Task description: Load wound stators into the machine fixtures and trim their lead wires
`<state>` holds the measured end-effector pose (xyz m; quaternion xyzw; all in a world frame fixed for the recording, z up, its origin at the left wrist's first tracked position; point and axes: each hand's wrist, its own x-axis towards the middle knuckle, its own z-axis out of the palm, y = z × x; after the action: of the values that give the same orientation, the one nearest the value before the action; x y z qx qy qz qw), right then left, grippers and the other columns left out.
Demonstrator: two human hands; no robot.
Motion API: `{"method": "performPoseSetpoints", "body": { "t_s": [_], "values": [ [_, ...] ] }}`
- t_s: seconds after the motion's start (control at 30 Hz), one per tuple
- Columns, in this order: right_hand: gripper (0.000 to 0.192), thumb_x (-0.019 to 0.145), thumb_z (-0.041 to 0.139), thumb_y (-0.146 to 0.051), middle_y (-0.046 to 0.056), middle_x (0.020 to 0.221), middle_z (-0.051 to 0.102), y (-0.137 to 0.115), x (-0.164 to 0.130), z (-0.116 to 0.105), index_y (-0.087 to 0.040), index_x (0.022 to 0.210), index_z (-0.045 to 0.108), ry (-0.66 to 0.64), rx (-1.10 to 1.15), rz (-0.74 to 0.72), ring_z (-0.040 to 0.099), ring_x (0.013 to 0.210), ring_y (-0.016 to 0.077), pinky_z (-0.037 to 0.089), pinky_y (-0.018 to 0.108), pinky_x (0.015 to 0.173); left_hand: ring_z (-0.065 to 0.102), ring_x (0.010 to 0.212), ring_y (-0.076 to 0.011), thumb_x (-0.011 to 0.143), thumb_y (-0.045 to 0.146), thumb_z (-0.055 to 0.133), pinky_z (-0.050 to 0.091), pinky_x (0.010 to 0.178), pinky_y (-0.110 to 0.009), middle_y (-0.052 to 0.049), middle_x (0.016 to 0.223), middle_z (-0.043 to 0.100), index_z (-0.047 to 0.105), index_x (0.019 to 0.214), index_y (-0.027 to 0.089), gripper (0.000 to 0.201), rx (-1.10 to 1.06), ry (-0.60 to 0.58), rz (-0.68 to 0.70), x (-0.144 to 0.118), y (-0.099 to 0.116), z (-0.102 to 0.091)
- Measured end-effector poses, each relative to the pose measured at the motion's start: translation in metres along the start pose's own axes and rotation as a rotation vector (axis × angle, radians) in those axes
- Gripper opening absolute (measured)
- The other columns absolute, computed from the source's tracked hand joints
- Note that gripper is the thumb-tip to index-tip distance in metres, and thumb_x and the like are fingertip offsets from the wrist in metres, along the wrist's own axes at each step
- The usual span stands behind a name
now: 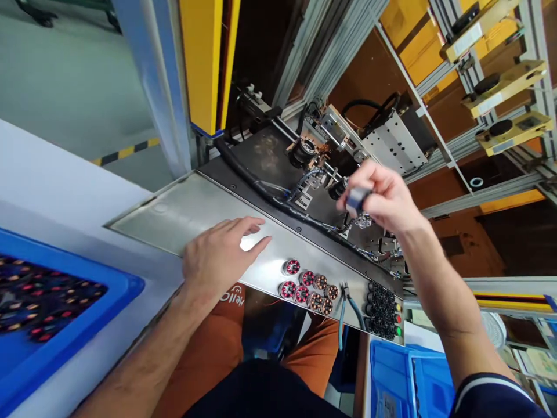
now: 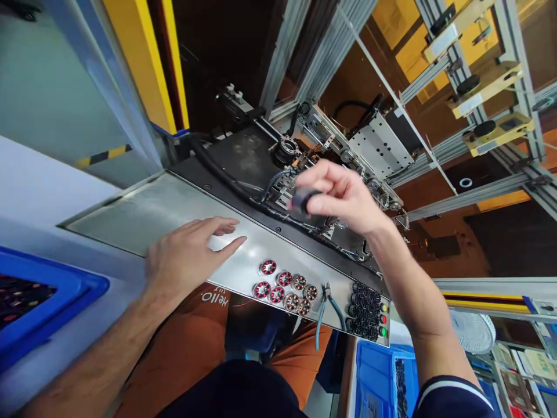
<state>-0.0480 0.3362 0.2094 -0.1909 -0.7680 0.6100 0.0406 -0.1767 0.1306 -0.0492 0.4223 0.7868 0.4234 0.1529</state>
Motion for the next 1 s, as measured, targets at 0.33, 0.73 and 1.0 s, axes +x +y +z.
{"method": "performPoseSetpoints", "body": {
  "t_s": [0.33, 0.73, 1.0],
  "values": [
    [0.033, 0.078, 0.099, -0.024, 0.001, 0.083, 0.081, 0.066, 0.177, -0.119, -0.017, 0.105, 0.082, 0.227, -0.909, 0.132, 0.081, 0.080, 0.0244, 0.072, 0.043, 0.087, 0.079, 0.095, -0.0284, 0.103, 0.035, 0.086, 0.046, 0.075, -0.043, 0.005, 0.101, 0.082, 0.080, 0.120, 0.034, 0.018, 0.072, 0.094, 0.097, -0.002, -0.005, 0.003],
    [0.028, 0.082, 0.102, -0.035, 0.003, 0.080, 0.084, 0.085, 0.209, -0.129, -0.018, 0.097, 0.085, 0.066, -0.925, 0.276, 0.085, 0.077, 0.0253, 0.073, 0.034, 0.072, 0.077, 0.093, -0.0296, 0.105, 0.033, 0.081, 0.047, 0.079, -0.045, 0.004, 0.100, 0.082, 0.078, 0.117, 0.032, 0.012, 0.067, 0.142, 0.163, -0.001, -0.005, 0.006],
    [0.027, 0.082, 0.105, -0.035, 0.003, 0.079, 0.082, 0.084, 0.219, -0.137, -0.018, 0.088, 0.085, 0.008, -0.953, 0.290, 0.084, 0.076, 0.0238, 0.078, 0.038, 0.076, 0.077, 0.092, -0.0298, 0.105, 0.032, 0.081, 0.048, 0.081, -0.044, 0.004, 0.099, 0.081, 0.078, 0.117, 0.031, 0.012, 0.084, 0.156, 0.181, -0.001, -0.005, 0.005]
  ]
}}
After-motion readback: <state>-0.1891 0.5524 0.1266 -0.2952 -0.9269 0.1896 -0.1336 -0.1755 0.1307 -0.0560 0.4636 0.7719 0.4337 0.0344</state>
